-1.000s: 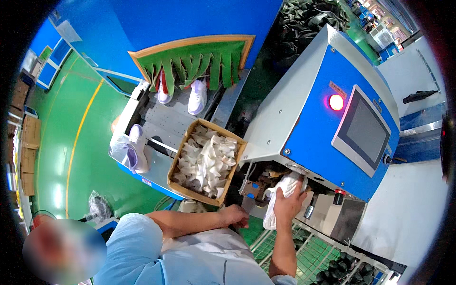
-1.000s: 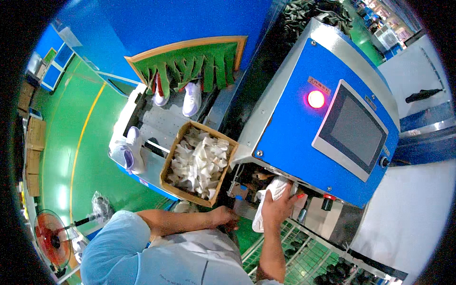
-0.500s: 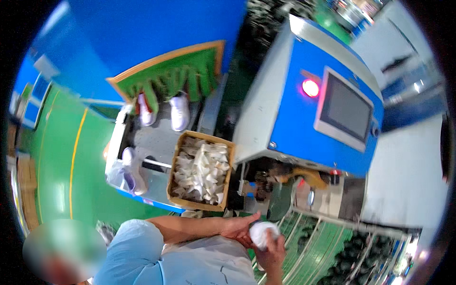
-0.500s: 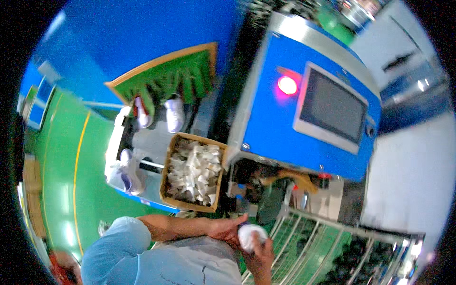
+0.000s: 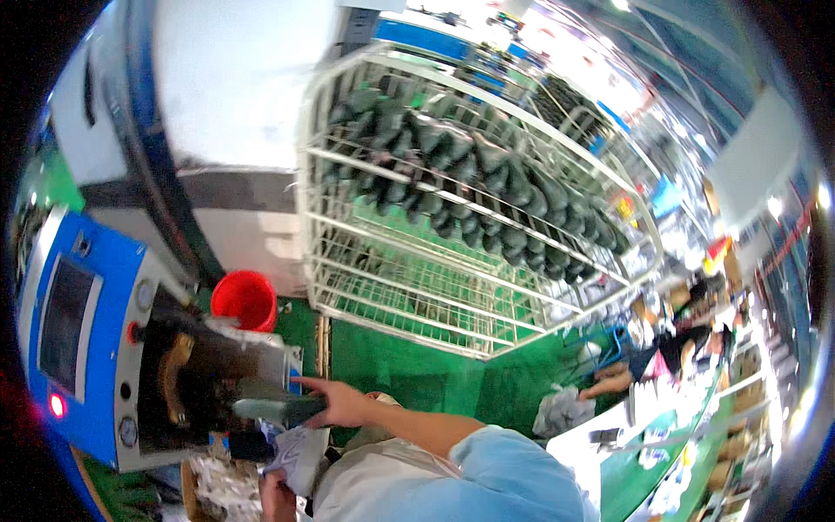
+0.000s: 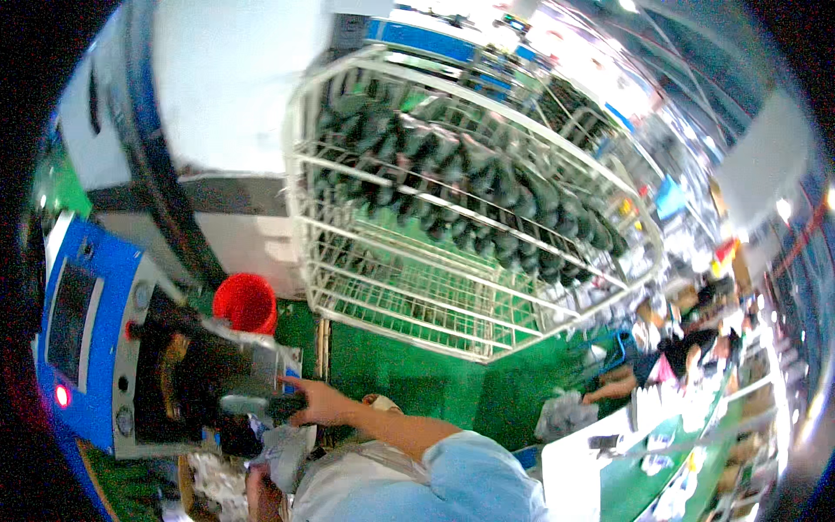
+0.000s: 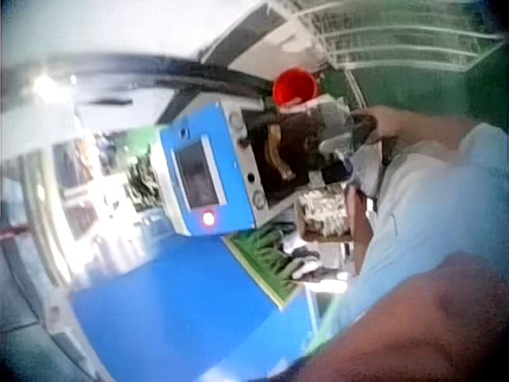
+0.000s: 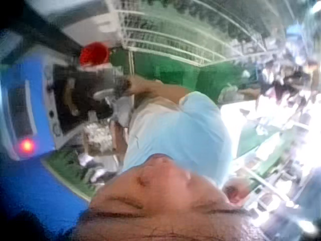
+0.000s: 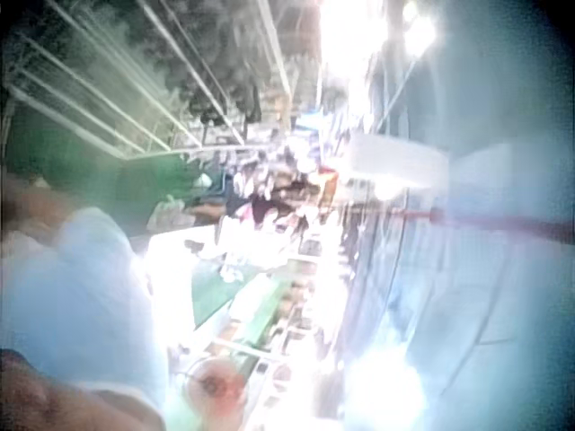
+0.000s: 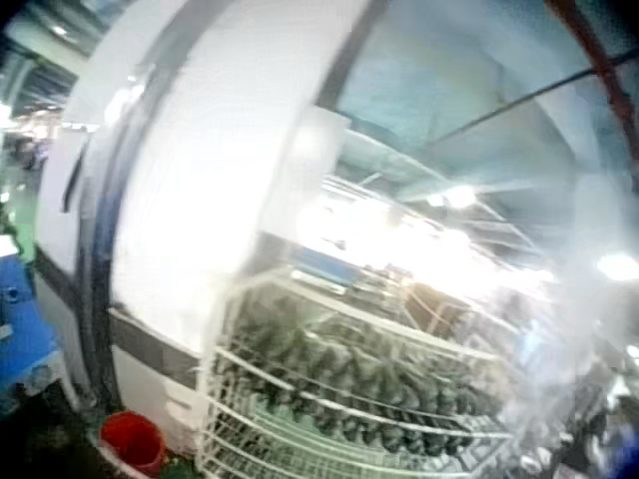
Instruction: The person operates a shoe-shaping machine by inserting white sneakers into the device, cleaning them with a cloth, and repeatedly moving them between the machine, a storage rack, and a collection box.
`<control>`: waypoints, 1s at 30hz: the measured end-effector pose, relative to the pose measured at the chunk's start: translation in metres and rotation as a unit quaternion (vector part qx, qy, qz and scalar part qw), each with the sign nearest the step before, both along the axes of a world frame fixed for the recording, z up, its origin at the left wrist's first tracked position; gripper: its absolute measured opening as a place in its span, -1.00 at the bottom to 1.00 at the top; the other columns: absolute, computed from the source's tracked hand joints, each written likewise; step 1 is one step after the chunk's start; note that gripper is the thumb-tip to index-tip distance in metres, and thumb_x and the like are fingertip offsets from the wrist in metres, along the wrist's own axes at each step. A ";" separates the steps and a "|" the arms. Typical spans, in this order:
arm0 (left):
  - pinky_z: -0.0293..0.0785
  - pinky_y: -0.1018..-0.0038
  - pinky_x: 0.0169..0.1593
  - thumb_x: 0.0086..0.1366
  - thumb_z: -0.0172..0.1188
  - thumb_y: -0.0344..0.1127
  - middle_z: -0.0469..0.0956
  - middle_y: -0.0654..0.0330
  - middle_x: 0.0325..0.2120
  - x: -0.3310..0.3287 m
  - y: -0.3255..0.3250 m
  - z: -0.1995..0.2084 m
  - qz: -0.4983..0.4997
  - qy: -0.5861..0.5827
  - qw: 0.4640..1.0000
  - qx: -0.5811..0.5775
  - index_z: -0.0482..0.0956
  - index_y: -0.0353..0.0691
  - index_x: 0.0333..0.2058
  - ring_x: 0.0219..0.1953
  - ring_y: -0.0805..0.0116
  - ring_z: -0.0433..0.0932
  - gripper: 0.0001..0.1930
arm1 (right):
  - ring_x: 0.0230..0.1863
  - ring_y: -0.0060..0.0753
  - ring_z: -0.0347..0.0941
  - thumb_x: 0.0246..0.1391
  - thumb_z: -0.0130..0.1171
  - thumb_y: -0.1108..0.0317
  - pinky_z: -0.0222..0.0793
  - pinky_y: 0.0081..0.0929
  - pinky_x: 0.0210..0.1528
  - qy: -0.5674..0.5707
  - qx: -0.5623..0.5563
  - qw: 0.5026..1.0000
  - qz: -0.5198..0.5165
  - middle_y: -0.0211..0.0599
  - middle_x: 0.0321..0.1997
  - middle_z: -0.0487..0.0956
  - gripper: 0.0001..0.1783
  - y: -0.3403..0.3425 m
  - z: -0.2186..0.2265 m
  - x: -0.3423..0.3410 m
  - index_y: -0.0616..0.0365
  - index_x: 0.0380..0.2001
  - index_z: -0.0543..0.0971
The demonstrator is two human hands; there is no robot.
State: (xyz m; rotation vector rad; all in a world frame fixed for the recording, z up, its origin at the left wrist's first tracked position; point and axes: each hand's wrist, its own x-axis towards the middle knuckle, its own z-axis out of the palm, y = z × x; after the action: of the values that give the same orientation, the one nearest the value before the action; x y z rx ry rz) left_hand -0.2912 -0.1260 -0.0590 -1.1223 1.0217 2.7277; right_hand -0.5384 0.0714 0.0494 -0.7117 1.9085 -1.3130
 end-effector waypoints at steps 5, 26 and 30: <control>0.40 0.42 -0.03 0.21 0.18 -0.19 0.52 0.16 -0.18 -0.071 0.033 0.029 -0.118 -0.024 0.988 -0.095 0.45 -0.31 -0.05 -0.18 0.30 0.50 -0.60 | 0.10 0.05 0.43 0.01 0.25 0.10 0.37 -0.26 0.12 0.120 0.197 0.855 -0.464 0.10 0.10 0.47 -0.29 0.172 0.002 -0.026 0.26 0.16 0.34; 0.41 0.49 -0.34 0.00 0.28 -0.32 0.39 0.30 -0.54 -0.216 0.193 0.091 -0.111 -0.021 0.990 -0.080 0.38 -0.19 -0.41 -0.47 0.46 0.41 -0.76 | -0.03 -0.27 0.49 0.03 0.25 0.19 0.41 -0.39 0.01 0.480 0.099 0.595 -0.637 -0.23 0.03 0.54 -0.57 0.704 -0.060 -0.295 0.01 -0.01 0.55; 0.25 0.62 -0.52 -0.11 0.43 -0.28 0.41 0.37 -0.57 -0.091 0.119 0.100 0.010 0.023 0.979 -0.200 0.47 -0.18 -0.36 -0.57 0.57 0.36 -0.65 | -0.09 -0.22 0.47 0.11 0.17 0.22 0.42 -0.30 -0.01 0.307 -0.002 0.629 -0.714 -0.22 0.02 0.51 -0.59 0.528 -0.070 -0.290 0.03 0.03 0.49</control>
State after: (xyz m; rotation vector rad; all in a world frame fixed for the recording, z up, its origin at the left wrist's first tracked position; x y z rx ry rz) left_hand -0.3827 -0.0067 0.0405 -1.1149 1.6287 2.6429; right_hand -0.8280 0.5995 -0.0203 0.8265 3.2122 -2.0415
